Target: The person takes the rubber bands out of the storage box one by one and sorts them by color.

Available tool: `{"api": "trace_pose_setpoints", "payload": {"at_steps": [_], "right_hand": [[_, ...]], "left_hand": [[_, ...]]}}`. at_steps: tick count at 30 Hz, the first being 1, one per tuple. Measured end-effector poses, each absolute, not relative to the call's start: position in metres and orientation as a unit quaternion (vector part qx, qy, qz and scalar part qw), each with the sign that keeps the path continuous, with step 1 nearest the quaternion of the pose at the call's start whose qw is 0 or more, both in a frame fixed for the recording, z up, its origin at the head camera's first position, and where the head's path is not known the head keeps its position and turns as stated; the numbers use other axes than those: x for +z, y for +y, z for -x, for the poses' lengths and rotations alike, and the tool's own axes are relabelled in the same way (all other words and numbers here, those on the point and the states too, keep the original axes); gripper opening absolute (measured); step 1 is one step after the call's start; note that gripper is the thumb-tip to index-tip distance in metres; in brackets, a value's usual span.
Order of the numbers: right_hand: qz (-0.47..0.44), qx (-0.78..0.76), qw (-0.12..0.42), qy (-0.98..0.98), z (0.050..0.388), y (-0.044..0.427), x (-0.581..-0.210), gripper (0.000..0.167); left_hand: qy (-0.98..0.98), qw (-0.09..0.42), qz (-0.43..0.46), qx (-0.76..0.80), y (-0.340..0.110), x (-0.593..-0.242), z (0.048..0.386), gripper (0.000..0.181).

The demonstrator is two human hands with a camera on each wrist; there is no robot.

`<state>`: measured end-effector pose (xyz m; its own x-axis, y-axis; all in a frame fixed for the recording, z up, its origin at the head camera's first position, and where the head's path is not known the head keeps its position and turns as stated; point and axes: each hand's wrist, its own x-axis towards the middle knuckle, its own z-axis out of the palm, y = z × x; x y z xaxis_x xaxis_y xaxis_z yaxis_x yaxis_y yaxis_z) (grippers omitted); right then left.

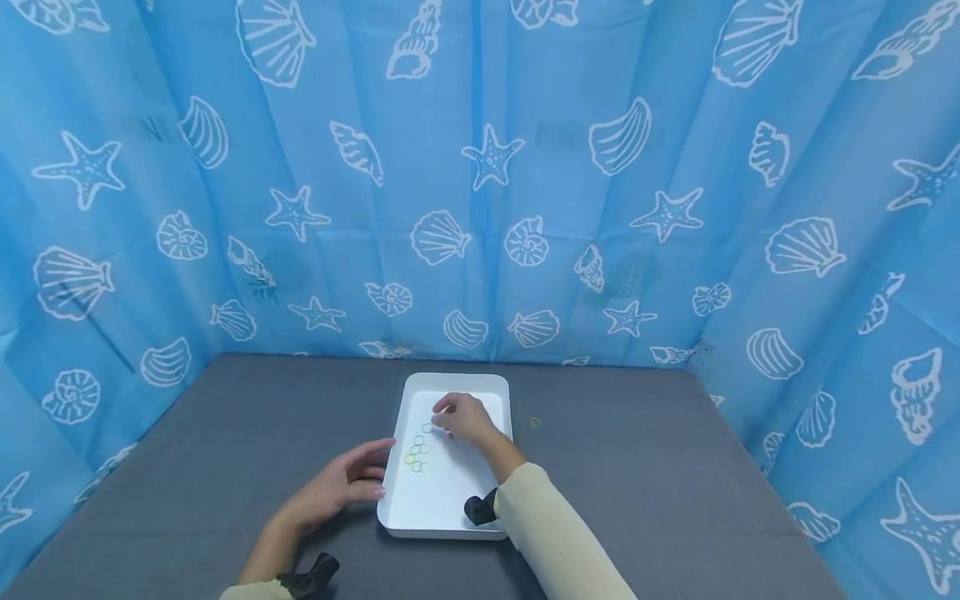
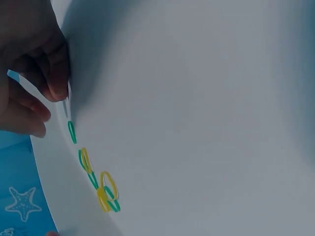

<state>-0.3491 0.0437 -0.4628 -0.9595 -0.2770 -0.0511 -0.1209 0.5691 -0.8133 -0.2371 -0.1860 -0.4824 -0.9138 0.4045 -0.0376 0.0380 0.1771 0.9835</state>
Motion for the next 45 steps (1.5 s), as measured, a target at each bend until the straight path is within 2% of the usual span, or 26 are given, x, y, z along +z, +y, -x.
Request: {"api": "trace_pose_setpoints", "payload": {"at_steps": [12,25,36,45], "right_hand": [[0.174,-0.340,0.093,0.920,0.355,0.037,-0.468,0.024],[0.181,-0.312,0.096,0.928,0.351,0.035,-0.465,0.000],[0.150,-0.320,0.090,0.931,0.346,0.031,-0.468,0.014],[0.141,-0.310,0.095,0.935,0.345,0.032,-0.465,0.015]], "left_hand": [[0.755,0.147,-0.140,0.623,-0.187,-0.479,0.236,0.069],[0.756,0.147,-0.135,0.624,-0.186,-0.481,0.238,0.070],[0.756,0.149,-0.136,0.623,-0.186,-0.483,0.238,0.071],[0.759,0.145,-0.138,0.620,-0.185,-0.483,0.239,0.070]]}}
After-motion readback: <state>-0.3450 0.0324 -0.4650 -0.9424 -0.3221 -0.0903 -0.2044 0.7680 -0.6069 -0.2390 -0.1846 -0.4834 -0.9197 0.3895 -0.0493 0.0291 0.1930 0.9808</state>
